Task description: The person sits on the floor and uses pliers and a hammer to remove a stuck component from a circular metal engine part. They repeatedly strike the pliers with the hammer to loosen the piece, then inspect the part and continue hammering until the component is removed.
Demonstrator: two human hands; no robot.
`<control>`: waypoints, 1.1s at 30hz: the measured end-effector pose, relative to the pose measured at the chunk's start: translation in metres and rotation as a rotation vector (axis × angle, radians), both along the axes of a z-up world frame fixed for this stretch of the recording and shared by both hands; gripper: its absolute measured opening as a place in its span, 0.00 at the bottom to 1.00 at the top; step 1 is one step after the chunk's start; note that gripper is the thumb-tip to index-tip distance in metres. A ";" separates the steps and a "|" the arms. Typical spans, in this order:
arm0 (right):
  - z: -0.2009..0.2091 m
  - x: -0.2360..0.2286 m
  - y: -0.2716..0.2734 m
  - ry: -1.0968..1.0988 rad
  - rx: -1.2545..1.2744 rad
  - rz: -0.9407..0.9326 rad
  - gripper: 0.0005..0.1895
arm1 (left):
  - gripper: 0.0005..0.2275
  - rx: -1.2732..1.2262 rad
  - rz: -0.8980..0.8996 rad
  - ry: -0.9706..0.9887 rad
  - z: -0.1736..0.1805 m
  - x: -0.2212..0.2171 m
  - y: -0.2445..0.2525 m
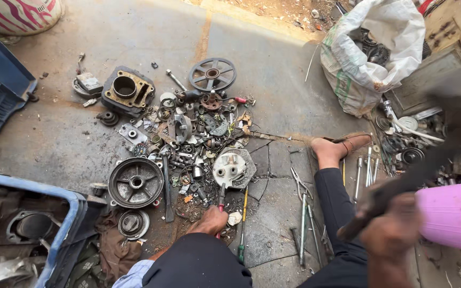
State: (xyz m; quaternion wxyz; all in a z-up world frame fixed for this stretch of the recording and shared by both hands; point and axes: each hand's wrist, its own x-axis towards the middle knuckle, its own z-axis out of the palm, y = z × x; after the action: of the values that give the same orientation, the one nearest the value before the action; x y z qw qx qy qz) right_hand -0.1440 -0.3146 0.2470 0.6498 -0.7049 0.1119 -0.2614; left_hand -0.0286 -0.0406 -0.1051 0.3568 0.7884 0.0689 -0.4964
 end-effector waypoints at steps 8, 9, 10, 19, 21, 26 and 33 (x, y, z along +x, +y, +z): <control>-0.179 0.044 0.098 0.639 -0.515 0.013 0.30 | 0.18 -0.056 0.030 0.029 -0.007 -0.005 0.006; -0.223 0.036 0.110 0.850 -0.605 0.043 0.31 | 0.19 -0.087 0.028 -0.021 -0.012 0.001 0.007; -0.254 0.028 0.105 0.951 -0.630 0.051 0.31 | 0.19 -0.118 0.026 -0.070 -0.014 0.003 0.000; -0.161 -0.016 0.051 0.854 -0.085 -0.198 0.33 | 0.13 -0.091 0.037 -0.017 -0.028 0.018 0.002; -0.089 -0.014 0.040 0.541 -0.129 -0.237 0.32 | 0.13 -0.089 0.034 0.013 -0.027 0.008 0.005; -0.005 0.044 0.044 -0.273 -0.173 -0.049 0.35 | 0.11 -0.046 0.013 0.031 -0.010 0.007 0.006; -0.244 0.050 0.121 0.881 -0.770 0.073 0.29 | 0.15 0.003 -0.011 -0.017 -0.003 0.012 0.008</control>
State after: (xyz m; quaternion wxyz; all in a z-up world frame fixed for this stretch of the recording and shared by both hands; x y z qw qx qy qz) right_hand -0.0944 -0.1938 0.0034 0.2478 -0.9358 0.2441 0.0570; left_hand -0.0169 -0.0324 -0.1086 0.3534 0.7936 0.0622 -0.4913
